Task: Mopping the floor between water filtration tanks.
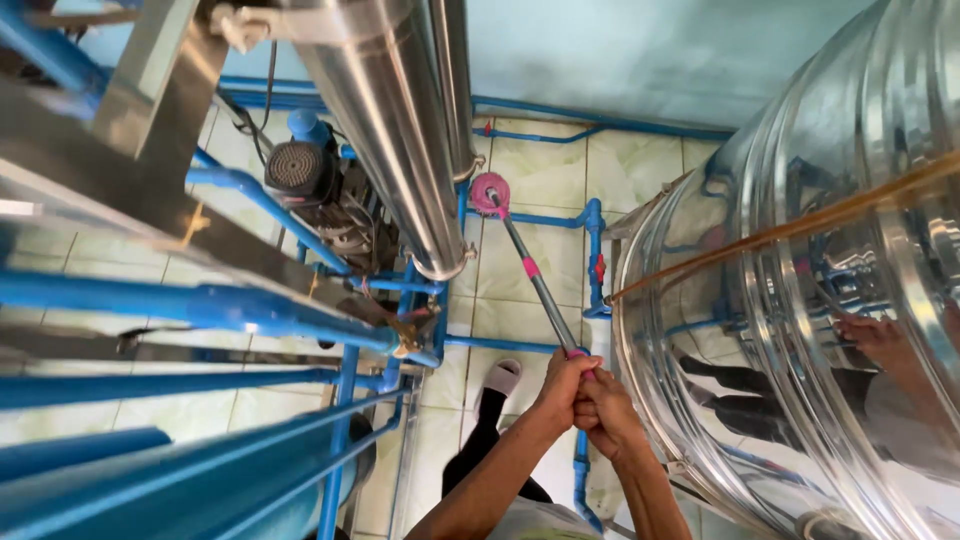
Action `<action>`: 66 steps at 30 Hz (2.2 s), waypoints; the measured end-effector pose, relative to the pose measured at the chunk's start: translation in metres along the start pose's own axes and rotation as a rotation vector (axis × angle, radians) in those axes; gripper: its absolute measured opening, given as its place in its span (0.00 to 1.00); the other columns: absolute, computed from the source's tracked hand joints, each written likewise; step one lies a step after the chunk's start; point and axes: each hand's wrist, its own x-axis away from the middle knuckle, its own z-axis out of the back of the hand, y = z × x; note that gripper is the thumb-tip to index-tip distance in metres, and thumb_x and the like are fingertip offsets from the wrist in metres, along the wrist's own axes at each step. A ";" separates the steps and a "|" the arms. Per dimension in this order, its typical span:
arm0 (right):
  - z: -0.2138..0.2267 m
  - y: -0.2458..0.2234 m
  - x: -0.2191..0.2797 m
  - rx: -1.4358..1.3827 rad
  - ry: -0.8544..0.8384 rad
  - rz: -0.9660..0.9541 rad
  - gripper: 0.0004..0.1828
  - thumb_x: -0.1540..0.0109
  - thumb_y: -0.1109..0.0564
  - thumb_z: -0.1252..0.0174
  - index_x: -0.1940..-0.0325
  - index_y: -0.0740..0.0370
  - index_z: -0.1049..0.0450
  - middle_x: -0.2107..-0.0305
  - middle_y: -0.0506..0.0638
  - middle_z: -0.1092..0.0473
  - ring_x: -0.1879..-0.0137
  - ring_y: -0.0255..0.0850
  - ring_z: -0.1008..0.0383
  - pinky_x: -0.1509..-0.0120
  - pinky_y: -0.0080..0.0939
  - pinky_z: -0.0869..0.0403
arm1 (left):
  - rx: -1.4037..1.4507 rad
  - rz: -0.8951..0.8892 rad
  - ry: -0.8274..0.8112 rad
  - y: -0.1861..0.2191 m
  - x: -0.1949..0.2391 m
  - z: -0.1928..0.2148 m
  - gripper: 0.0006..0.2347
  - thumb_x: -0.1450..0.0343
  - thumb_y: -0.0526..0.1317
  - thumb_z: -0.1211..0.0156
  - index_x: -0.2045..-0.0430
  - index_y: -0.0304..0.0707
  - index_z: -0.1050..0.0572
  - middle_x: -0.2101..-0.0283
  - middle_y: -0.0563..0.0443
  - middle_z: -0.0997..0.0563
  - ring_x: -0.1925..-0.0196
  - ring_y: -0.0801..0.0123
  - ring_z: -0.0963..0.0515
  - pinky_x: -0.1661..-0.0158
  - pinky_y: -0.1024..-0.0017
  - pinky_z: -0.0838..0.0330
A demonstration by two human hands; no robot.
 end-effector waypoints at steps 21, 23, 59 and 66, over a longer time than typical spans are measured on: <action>0.008 -0.027 -0.488 0.003 0.280 0.263 0.09 0.36 0.59 0.42 0.54 0.64 0.21 0.67 0.53 0.28 0.64 0.43 0.30 0.63 0.45 0.28 | -0.727 -0.369 0.380 0.141 -0.289 0.026 0.18 0.24 0.51 0.52 0.48 0.44 0.21 0.50 0.37 0.18 0.49 0.50 0.20 0.51 0.59 0.27; 0.015 -0.019 -0.464 0.025 0.331 0.279 0.11 0.35 0.58 0.43 0.53 0.65 0.21 0.65 0.55 0.27 0.63 0.44 0.29 0.61 0.45 0.27 | -0.740 -0.419 0.367 0.133 -0.275 0.022 0.18 0.25 0.51 0.51 0.48 0.45 0.21 0.51 0.37 0.17 0.50 0.49 0.19 0.51 0.59 0.27; 0.037 -0.209 -0.547 -0.211 0.361 0.192 0.21 0.30 0.45 0.54 0.76 0.52 0.45 0.86 0.46 0.49 0.85 0.36 0.52 0.84 0.37 0.52 | -0.136 0.174 0.105 0.101 -0.418 0.024 0.32 0.25 0.63 0.56 0.28 0.51 0.48 0.31 0.44 0.34 0.36 0.51 0.28 0.42 0.46 0.30; -0.008 -0.155 -0.486 0.163 0.404 0.197 0.08 0.31 0.48 0.51 0.56 0.51 0.32 0.81 0.49 0.38 0.84 0.35 0.45 0.85 0.39 0.46 | -0.005 0.057 0.115 0.114 -0.495 0.025 0.16 0.27 0.59 0.45 0.60 0.51 0.25 0.61 0.55 0.28 0.60 0.60 0.31 0.65 0.52 0.35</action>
